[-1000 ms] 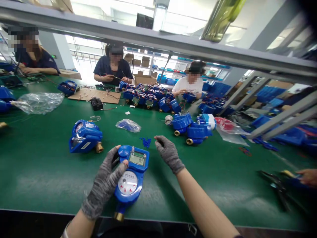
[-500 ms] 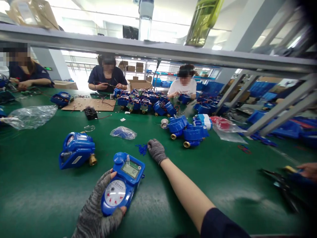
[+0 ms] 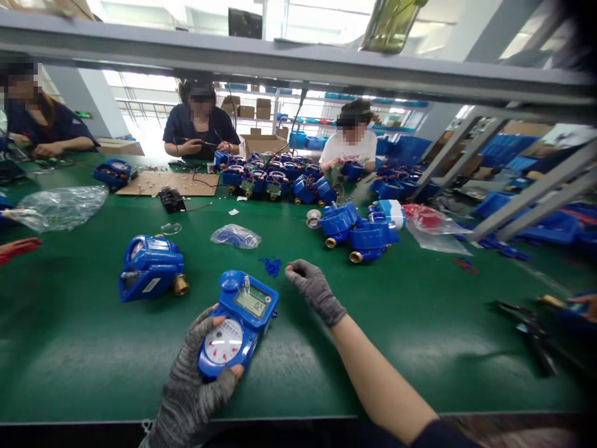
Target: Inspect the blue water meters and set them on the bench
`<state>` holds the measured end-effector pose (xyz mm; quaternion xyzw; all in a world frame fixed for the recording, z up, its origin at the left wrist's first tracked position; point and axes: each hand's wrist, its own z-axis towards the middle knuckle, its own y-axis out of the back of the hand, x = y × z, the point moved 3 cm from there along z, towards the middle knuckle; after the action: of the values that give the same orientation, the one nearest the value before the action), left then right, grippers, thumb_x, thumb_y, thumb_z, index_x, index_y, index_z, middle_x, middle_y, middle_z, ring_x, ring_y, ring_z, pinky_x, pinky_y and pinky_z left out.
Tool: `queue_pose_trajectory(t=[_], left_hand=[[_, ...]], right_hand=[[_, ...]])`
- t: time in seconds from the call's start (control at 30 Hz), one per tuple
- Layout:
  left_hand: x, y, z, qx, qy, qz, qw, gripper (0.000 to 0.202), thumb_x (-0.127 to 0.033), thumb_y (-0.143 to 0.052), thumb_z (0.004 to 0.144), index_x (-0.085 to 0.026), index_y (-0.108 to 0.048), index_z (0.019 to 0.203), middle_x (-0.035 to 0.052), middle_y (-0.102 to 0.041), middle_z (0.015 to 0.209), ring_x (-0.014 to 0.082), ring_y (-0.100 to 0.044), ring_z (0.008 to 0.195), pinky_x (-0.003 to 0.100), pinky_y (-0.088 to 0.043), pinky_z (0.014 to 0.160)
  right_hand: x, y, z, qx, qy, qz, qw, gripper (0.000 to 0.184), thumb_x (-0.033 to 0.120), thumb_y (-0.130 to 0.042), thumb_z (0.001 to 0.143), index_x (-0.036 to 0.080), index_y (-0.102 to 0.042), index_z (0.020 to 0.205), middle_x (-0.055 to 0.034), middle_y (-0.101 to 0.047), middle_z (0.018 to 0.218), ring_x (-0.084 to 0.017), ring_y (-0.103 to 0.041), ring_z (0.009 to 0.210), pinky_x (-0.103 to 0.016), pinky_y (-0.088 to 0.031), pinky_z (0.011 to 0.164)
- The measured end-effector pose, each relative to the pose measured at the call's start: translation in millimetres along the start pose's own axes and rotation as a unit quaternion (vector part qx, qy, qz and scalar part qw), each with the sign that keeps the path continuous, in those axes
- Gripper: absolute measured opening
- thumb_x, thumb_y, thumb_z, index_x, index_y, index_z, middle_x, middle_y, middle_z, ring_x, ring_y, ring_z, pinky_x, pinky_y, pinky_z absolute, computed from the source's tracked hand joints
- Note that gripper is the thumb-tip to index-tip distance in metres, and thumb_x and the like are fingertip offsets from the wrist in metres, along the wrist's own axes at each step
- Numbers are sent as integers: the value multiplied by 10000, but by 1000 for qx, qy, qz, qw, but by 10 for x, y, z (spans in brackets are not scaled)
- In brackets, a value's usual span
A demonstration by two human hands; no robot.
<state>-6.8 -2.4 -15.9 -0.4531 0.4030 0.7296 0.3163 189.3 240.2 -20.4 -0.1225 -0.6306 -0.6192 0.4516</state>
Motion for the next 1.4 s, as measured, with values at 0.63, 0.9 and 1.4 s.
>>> queue_pose_trajectory(t=[0.63, 0.9, 1.4], left_hand=[[-121, -21, -5, -21, -17, 17, 1000, 469, -370, -766, 731, -281, -579, 1152, 89, -476, 1427, 341, -537, 1249, 472, -522, 976], [-61, -1, 8, -44, 19, -6, 999, 450, -374, -820, 673, -325, -631, 1079, 13, -548, 1352, 369, -571, 1191, 531, -523, 977], [-63, 87, 68, -26, 37, -7, 999, 556, -393, -862, 575, -345, -645, 1084, 5, -577, 1335, 366, -563, 1205, 491, -527, 984]], right_hand=[[704, -90, -958, -1, 62, -120, 991, 137, 218, -549, 885, 205, -684, 901, -96, -678, 925, -234, -607, 860, -361, -480, 837], [556, 20, -1055, 42, 12, 47, 998, 267, 294, -551, 893, 219, -673, 1118, -112, -690, 1092, -267, -630, 1012, -437, -487, 932], [638, -301, -841, 98, -154, 466, 866, 493, 440, -714, 722, 184, -586, 1123, 18, -639, 702, -117, -560, 556, -231, -452, 516]])
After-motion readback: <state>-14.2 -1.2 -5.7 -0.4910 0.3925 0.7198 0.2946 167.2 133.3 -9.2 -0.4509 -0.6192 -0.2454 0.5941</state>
